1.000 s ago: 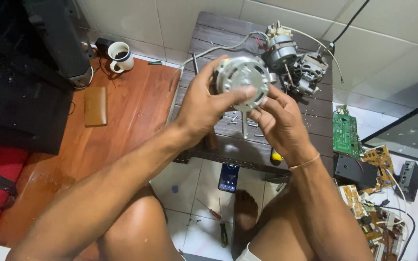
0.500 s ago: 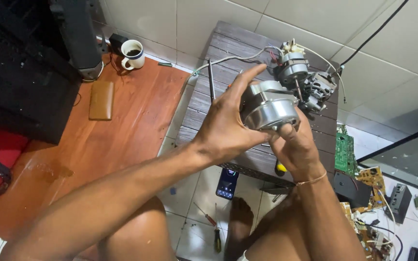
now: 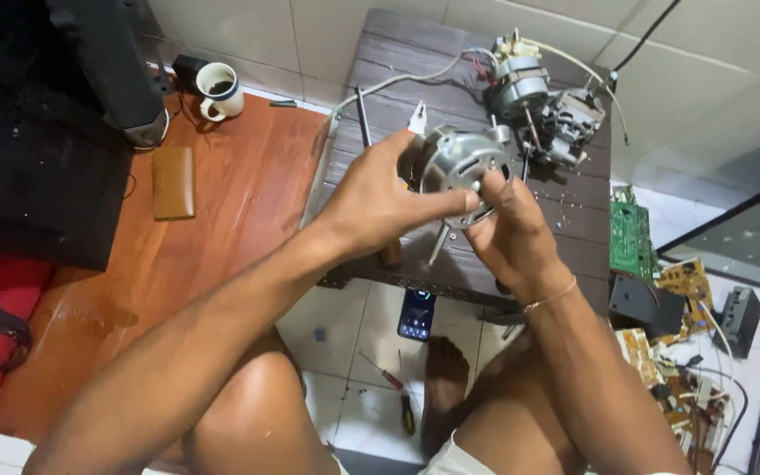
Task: Cleaning a motor stator with a brush and reassembling the motor housing.
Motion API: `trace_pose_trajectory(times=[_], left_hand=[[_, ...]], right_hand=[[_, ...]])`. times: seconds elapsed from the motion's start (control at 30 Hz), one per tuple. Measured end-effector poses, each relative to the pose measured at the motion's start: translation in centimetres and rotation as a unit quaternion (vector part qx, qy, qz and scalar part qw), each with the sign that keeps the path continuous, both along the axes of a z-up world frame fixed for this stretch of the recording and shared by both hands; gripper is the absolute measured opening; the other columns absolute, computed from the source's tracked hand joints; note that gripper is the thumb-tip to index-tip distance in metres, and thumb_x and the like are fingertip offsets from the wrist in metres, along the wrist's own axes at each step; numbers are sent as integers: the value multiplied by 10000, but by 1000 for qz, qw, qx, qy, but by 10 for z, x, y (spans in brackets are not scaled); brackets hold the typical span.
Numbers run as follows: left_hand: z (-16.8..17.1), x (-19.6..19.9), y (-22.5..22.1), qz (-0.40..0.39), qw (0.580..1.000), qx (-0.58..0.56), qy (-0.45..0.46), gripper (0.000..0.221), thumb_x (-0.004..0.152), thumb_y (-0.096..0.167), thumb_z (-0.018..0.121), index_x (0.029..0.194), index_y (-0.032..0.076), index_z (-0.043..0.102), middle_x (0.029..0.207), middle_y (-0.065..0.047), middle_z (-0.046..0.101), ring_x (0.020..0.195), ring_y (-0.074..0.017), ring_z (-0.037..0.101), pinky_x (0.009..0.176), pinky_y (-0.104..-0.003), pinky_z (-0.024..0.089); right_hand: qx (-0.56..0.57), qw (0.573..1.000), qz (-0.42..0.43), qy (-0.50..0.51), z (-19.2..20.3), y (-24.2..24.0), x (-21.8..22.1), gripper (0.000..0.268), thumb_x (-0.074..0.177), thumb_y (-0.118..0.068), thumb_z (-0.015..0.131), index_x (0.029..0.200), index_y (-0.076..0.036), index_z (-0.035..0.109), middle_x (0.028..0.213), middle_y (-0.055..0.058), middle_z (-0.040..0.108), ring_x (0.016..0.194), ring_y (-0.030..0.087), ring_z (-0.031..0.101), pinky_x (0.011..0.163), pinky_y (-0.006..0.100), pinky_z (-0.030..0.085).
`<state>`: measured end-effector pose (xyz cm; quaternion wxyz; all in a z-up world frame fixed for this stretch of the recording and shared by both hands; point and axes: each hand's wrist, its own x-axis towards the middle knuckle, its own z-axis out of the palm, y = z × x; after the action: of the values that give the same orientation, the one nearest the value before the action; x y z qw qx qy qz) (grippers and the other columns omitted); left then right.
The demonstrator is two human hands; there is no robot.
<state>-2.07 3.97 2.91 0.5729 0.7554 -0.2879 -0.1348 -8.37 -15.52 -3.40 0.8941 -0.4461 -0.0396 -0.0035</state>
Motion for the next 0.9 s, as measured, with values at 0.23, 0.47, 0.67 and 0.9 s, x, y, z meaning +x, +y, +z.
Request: trace_pose_trajectory(times=[0.23,0.47,0.67,0.9], left_hand=[[-7,-10,-18,51,979,-33,196,464,608,314,904,933,19,755,828,-104,737,806,-168,724,695,-280,653],[-17,-1,-30,-7,976,-20,216,603,664,341,856,1096,-56,719,947,-193,726,870,-238,737,759,-358,673],[-2,8,-36,-41,990,60,118,992,783,662,676,1400,-97,514,1173,-270,683,1036,-279,729,785,-354,663],[-59,35,-41,30,971,208,-117,310,929,312,667,1080,65,777,911,-244,753,936,-477,716,770,-563,580]], right_hand=[[-62,998,0,-7,24,0,-6,309,995,-319,641,1147,-58,574,916,3,586,880,91,577,944,416,542],[-75,991,-7,114,5,-30,4,357,881,-244,742,1106,7,626,908,90,661,618,87,517,571,304,404],[-83,985,-63,140,14,-42,6,370,850,-244,794,1133,-49,656,964,90,706,899,187,713,900,439,627],[-71,987,-104,102,20,-59,17,257,877,-195,775,1082,-71,682,942,62,736,904,165,750,898,408,642]])
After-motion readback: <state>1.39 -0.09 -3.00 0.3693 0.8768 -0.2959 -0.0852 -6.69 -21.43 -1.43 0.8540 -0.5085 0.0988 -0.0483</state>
